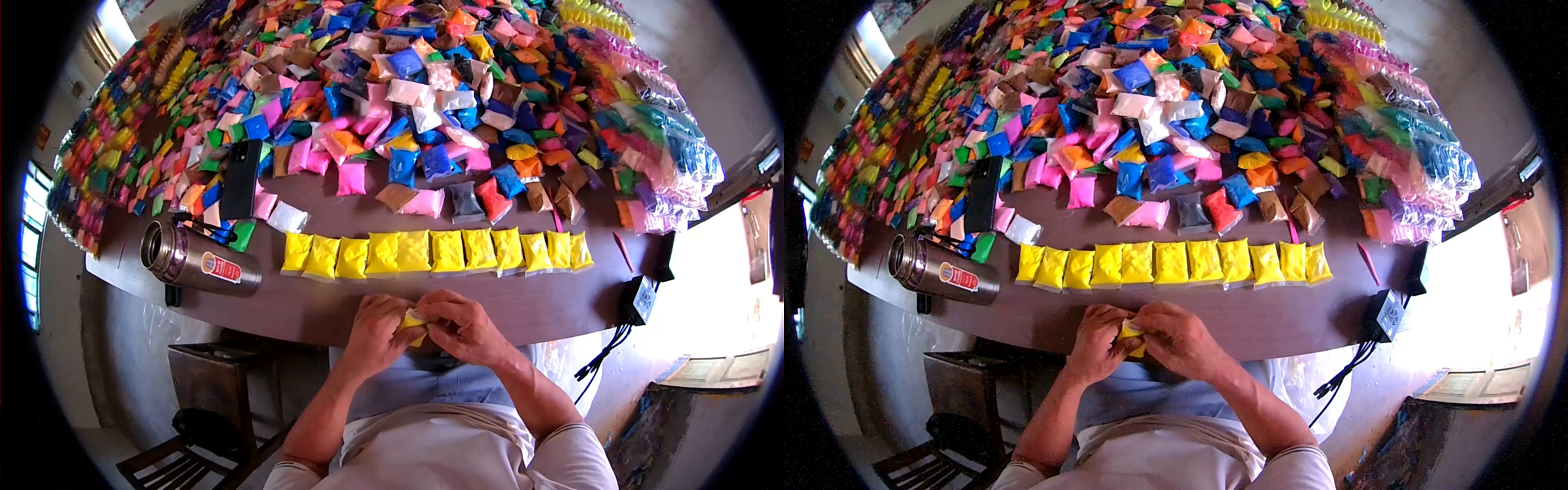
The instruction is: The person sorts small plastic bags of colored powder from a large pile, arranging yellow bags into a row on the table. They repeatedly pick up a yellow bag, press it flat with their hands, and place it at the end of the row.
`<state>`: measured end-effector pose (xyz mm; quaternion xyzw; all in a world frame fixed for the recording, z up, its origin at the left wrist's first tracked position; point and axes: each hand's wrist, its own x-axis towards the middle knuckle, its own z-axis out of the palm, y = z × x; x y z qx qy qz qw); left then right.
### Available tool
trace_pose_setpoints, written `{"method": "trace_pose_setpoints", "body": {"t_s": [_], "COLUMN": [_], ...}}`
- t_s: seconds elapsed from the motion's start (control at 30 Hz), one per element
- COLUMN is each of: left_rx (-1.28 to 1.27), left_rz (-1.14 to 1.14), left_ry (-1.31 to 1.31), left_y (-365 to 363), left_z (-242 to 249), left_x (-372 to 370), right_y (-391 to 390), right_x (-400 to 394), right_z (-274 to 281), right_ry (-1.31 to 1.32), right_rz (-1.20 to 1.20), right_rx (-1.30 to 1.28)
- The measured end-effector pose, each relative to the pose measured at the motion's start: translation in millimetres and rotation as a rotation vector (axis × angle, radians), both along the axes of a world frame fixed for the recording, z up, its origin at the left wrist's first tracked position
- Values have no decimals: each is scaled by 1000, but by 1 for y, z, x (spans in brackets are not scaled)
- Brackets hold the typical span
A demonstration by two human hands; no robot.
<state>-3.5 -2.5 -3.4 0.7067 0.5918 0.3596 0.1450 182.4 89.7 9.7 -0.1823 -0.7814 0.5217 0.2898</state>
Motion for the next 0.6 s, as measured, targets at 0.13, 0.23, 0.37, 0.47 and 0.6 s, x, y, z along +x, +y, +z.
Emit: {"method": "trace_pose_setpoints", "body": {"t_s": [0.13, 0.23, 0.37, 0.47, 0.6], "left_rx": [-20, -32, -43, -36, -44], "left_rz": [19, 14, -12, 16, 27], "left_ry": [-63, -71, -76, -109, -115], "left_y": [1, -1, 0, -1, -3], "left_z": [1, 0, -1, -4, -5], "left_x": [0, 1, 0, -1, -1], "right_y": [-8, -12, -7, -7, -15], "right_x": [9, 13, 14, 14, 18], "right_z": [2, 5, -6, -3, -5], "right_ry": [-14, -30, -88, -44, 94], "right_rz": [-134, -146, -121, -111, -192], "right_rx": [-136, -118, 91, 120, -317]}}
